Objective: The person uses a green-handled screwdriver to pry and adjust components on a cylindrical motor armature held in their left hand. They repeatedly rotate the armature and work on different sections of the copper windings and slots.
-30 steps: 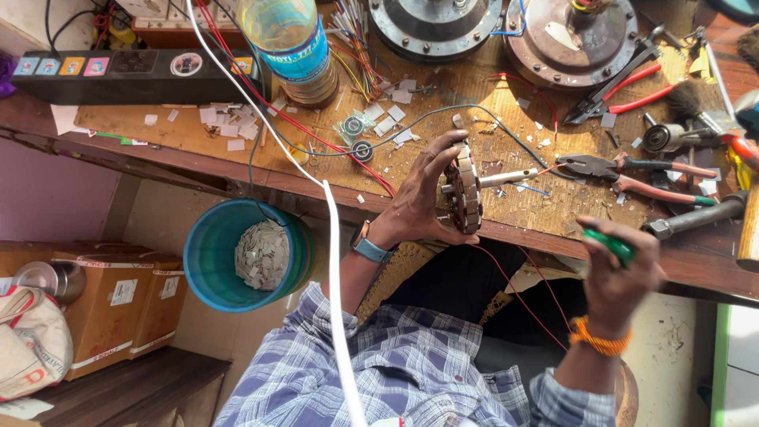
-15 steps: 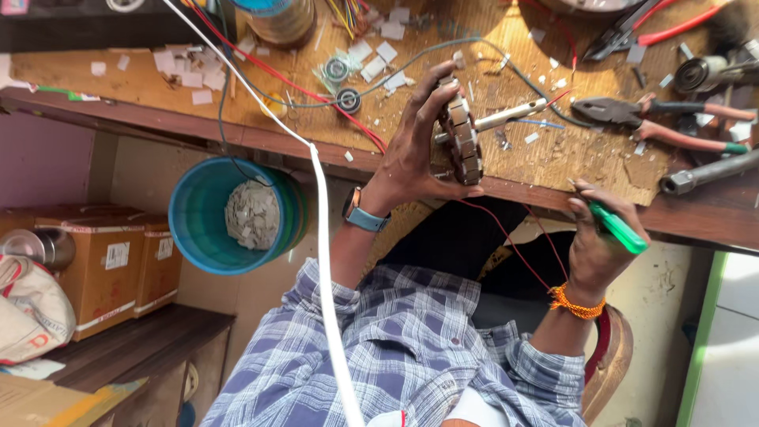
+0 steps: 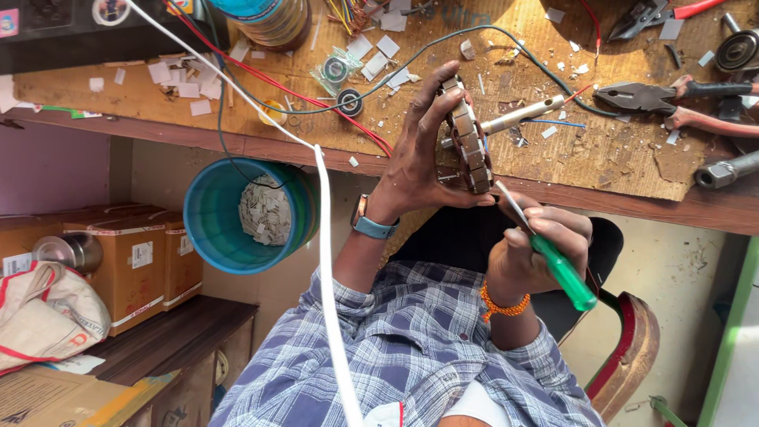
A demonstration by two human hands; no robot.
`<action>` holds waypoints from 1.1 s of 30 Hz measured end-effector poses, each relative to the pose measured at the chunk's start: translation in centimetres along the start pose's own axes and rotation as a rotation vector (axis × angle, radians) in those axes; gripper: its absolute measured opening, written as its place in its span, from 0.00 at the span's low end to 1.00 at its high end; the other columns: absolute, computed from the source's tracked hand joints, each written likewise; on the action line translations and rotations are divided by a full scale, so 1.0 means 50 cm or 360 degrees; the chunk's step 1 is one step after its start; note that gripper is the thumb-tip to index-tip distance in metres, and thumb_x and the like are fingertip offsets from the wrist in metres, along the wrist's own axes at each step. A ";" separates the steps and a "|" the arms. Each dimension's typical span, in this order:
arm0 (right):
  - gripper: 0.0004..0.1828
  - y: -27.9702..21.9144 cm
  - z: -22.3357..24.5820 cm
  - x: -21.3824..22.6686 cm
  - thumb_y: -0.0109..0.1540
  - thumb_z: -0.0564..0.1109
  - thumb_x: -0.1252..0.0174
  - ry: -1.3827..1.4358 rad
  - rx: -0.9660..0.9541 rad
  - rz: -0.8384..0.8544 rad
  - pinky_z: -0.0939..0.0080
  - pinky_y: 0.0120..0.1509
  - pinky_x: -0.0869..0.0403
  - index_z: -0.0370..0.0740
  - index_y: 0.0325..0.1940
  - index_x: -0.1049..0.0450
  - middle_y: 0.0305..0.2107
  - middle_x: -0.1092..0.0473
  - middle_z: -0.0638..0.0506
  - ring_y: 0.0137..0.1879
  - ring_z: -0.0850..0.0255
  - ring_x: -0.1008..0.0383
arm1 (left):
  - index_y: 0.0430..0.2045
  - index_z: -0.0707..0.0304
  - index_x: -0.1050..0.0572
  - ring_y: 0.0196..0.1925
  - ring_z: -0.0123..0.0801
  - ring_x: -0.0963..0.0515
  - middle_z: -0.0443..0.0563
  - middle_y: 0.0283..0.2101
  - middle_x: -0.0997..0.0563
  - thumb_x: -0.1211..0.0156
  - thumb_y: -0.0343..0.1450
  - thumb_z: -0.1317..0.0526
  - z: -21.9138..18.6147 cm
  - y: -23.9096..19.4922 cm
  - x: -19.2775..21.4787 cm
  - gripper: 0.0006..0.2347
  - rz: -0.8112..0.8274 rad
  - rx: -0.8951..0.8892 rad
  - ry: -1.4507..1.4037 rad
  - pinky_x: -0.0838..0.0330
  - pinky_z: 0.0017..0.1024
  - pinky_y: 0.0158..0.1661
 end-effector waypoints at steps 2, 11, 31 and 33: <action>0.18 -0.005 -0.011 0.008 0.63 0.42 0.31 0.0053 -0.0055 -0.0035 0.51 0.45 0.14 0.36 0.49 0.34 0.39 0.33 0.46 0.41 0.52 0.18 | 0.73 0.43 0.53 0.78 0.52 0.44 0.58 0.78 0.51 0.13 0.52 0.39 -0.002 0.001 -0.003 0.58 0.0010 -0.0024 -0.0015 0.40 0.47 0.75; 0.20 -0.006 -0.025 0.006 0.69 0.39 0.34 0.0202 -0.0116 0.0128 0.41 0.56 0.18 0.42 0.56 0.40 0.41 0.31 0.48 0.48 0.57 0.20 | 0.74 0.42 0.54 0.78 0.52 0.45 0.58 0.78 0.52 0.13 0.52 0.39 0.001 0.000 -0.006 0.58 0.0012 -0.0011 0.0006 0.40 0.47 0.76; 0.09 0.075 0.047 -0.023 0.67 0.33 0.36 -0.0282 0.0078 0.0700 0.50 0.58 0.16 0.36 0.45 0.32 0.41 0.26 0.44 0.56 0.44 0.18 | 0.73 0.46 0.52 0.78 0.55 0.43 0.59 0.78 0.51 0.12 0.52 0.45 -0.004 0.005 0.001 0.57 -0.0011 -0.0065 -0.0030 0.39 0.47 0.75; 0.11 0.056 0.052 -0.041 0.65 0.33 0.35 -0.0387 0.0176 0.0613 0.49 0.59 0.16 0.35 0.43 0.33 0.41 0.26 0.43 0.55 0.43 0.19 | 0.73 0.47 0.53 0.79 0.56 0.42 0.60 0.77 0.51 0.12 0.51 0.45 -0.006 0.003 0.000 0.58 -0.0039 -0.0070 -0.0008 0.38 0.47 0.74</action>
Point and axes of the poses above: each hand's wrist, its own y-axis towards the middle knuckle, its own x-axis out of the back of the hand, z = x × y, the point moved 2 cm from there along y, towards the middle knuckle
